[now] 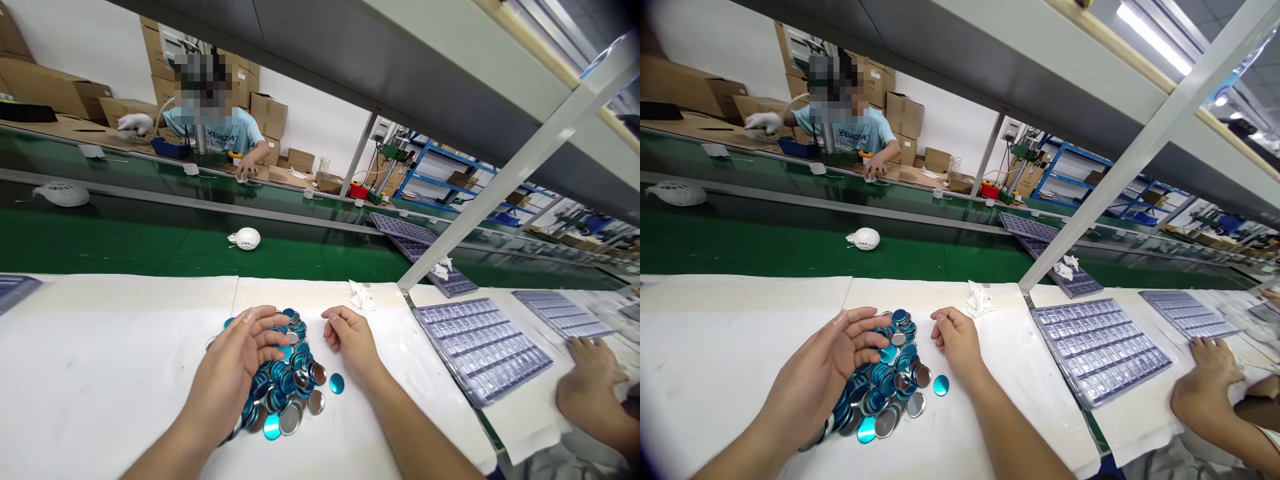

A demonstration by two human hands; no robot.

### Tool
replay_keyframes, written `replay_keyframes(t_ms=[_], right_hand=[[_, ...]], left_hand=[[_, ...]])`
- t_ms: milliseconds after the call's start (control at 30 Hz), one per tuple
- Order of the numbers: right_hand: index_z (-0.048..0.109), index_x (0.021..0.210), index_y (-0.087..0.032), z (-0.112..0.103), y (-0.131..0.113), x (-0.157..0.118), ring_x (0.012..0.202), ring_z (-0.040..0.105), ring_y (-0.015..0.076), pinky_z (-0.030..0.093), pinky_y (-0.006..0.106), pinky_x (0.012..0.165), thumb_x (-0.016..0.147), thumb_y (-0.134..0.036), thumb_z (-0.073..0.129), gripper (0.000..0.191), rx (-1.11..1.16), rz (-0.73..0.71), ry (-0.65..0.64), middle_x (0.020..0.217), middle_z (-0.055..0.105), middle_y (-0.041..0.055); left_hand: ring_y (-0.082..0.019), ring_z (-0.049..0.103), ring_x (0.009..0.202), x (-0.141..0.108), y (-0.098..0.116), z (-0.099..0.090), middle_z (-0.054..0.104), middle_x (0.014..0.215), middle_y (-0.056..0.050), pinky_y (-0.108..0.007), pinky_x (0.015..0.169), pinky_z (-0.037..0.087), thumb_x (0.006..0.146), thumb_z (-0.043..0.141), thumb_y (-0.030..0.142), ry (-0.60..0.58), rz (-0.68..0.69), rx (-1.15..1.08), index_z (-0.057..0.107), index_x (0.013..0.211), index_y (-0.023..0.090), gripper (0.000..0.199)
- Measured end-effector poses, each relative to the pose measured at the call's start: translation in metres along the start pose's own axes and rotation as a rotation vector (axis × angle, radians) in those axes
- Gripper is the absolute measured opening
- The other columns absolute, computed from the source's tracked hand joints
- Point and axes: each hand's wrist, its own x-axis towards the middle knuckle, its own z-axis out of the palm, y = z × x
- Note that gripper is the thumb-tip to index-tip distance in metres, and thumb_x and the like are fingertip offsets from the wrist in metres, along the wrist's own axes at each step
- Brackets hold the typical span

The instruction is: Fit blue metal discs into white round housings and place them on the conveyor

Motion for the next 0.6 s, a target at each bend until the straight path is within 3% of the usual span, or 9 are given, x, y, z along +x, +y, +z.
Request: replay_keyframes(t_ms=[433,600], right_hand=[[0.069,0.084,-0.017,-0.001,0.0057,0.0001,0.045,0.047,0.0097,0.034,0.022,0.045,0.083,-0.035,0.062,0.02,-0.107,-0.045,-0.03,0.056,0.061,-0.003],[0.068,0.082,-0.017,0.0038,-0.0023,-0.0031,0.045,0.048,0.0098,0.036,0.022,0.044,0.083,-0.034,0.06,0.019,-0.123,-0.071,-0.021,0.055,0.06,-0.0031]], left_hand=[[-0.022,0.065,0.08,-0.0063,-0.0054,0.0028,0.073,0.103,-0.012,-0.031,0.067,0.054,0.097,0.053,0.048,-0.066,0.03,0.134,0.064,0.108,0.016,0.036],[-0.021,0.061,0.076,-0.0062,-0.0072,-0.0017,0.071,0.087,-0.007,-0.029,0.066,0.054,0.095,0.056,0.049,-0.079,0.032,0.145,0.07,0.094,0.019,0.033]])
